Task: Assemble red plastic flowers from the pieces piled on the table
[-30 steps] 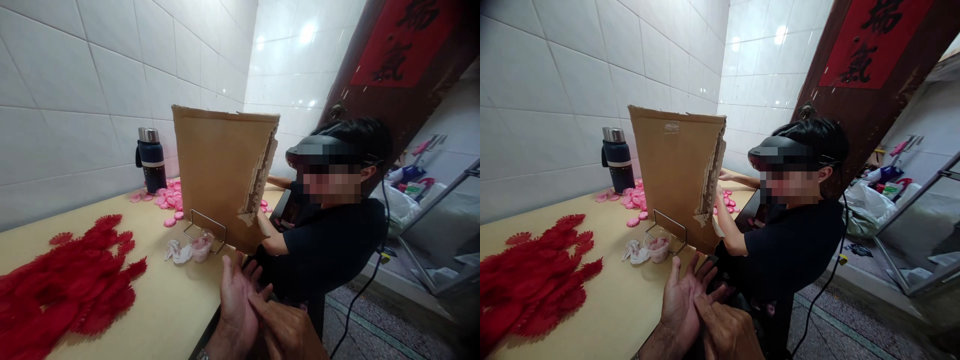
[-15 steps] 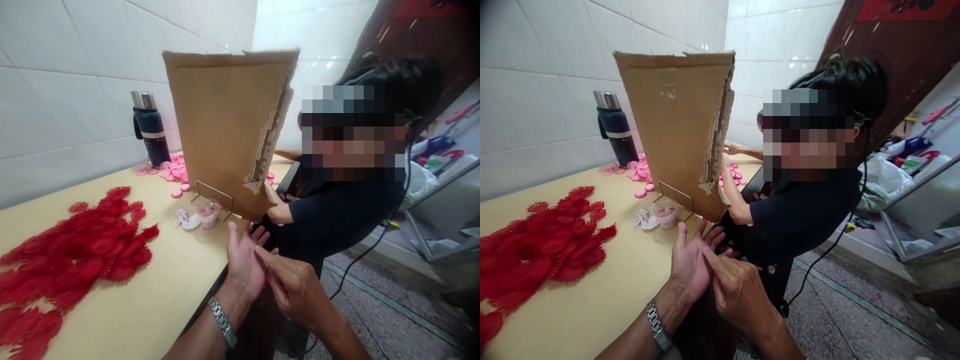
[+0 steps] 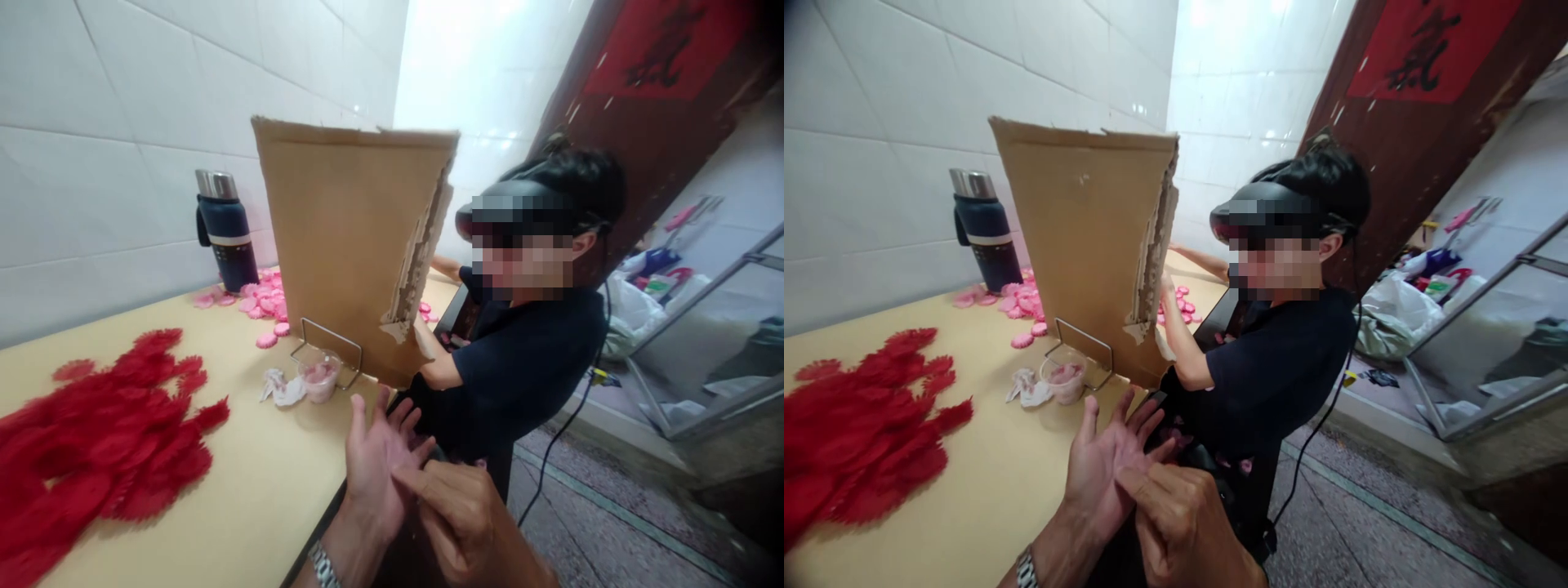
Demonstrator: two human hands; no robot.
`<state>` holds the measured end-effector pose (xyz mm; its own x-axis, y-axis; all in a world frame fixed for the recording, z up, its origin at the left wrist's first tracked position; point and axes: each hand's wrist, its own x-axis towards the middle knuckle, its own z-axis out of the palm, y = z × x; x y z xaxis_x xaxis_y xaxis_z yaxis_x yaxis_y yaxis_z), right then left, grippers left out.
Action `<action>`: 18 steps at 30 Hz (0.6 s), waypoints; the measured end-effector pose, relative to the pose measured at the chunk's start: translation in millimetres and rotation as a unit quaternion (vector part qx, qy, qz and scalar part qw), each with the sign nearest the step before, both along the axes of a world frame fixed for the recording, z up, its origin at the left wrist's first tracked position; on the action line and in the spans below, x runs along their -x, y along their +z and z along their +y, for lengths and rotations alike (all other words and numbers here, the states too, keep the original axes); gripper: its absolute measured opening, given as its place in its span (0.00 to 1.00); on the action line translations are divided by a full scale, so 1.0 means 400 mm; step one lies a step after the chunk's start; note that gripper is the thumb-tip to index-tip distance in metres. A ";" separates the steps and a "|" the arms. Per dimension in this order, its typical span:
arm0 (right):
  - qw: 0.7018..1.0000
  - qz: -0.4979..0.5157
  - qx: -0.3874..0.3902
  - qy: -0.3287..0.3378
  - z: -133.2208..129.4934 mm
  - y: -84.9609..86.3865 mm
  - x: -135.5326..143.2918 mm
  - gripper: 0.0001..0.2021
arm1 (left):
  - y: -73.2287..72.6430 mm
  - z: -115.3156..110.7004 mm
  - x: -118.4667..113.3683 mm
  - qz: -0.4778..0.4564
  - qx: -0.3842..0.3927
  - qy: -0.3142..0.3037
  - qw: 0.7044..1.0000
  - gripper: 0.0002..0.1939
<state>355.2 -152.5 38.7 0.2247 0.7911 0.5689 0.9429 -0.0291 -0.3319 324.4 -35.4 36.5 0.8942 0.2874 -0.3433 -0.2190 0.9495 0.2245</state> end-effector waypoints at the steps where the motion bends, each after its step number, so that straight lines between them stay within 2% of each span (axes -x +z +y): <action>1: 1.000 0.018 -0.017 0.008 0.003 0.001 -0.001 0.17 | 0.000 0.001 0.002 0.002 -0.001 -0.001 1.000 0.21; 5: 0.992 0.107 -0.064 0.030 0.006 -0.002 -0.001 0.17 | -0.001 0.007 0.018 0.028 0.004 -0.003 1.000 0.20; 8: 0.982 0.178 -0.061 0.026 0.009 -0.018 0.003 0.16 | -0.004 0.016 0.033 0.039 0.008 0.009 0.999 0.19; 10: 0.965 0.259 -0.046 0.018 0.023 -0.034 -0.001 0.14 | -0.007 0.021 0.041 0.048 0.000 0.025 0.999 0.17; 11: 0.944 0.326 -0.048 0.012 0.036 -0.041 -0.005 0.13 | -0.009 0.023 0.043 0.053 -0.007 0.034 0.998 0.16; 12: 0.909 0.411 -0.065 0.007 0.051 -0.049 -0.011 0.12 | -0.010 0.025 0.045 0.057 -0.016 0.041 0.997 0.15; 13: 0.858 0.504 -0.098 0.007 0.070 -0.056 -0.018 0.12 | -0.012 0.025 0.047 0.060 -0.023 0.045 0.997 0.14; 15: 0.725 0.662 -0.186 0.032 0.107 -0.068 -0.030 0.11 | -0.016 0.025 0.052 0.056 -0.039 0.038 0.997 0.13; 16: 0.667 0.709 -0.221 0.051 0.123 -0.073 -0.034 0.11 | -0.017 0.025 0.055 0.054 -0.048 0.027 0.997 0.13; 17: 0.626 0.738 -0.244 0.070 0.136 -0.077 -0.035 0.10 | -0.017 0.026 0.059 0.058 -0.058 0.018 0.996 0.13; 18: 0.603 0.752 -0.253 0.084 0.145 -0.079 -0.035 0.10 | -0.016 0.028 0.064 0.069 -0.071 0.016 0.995 0.13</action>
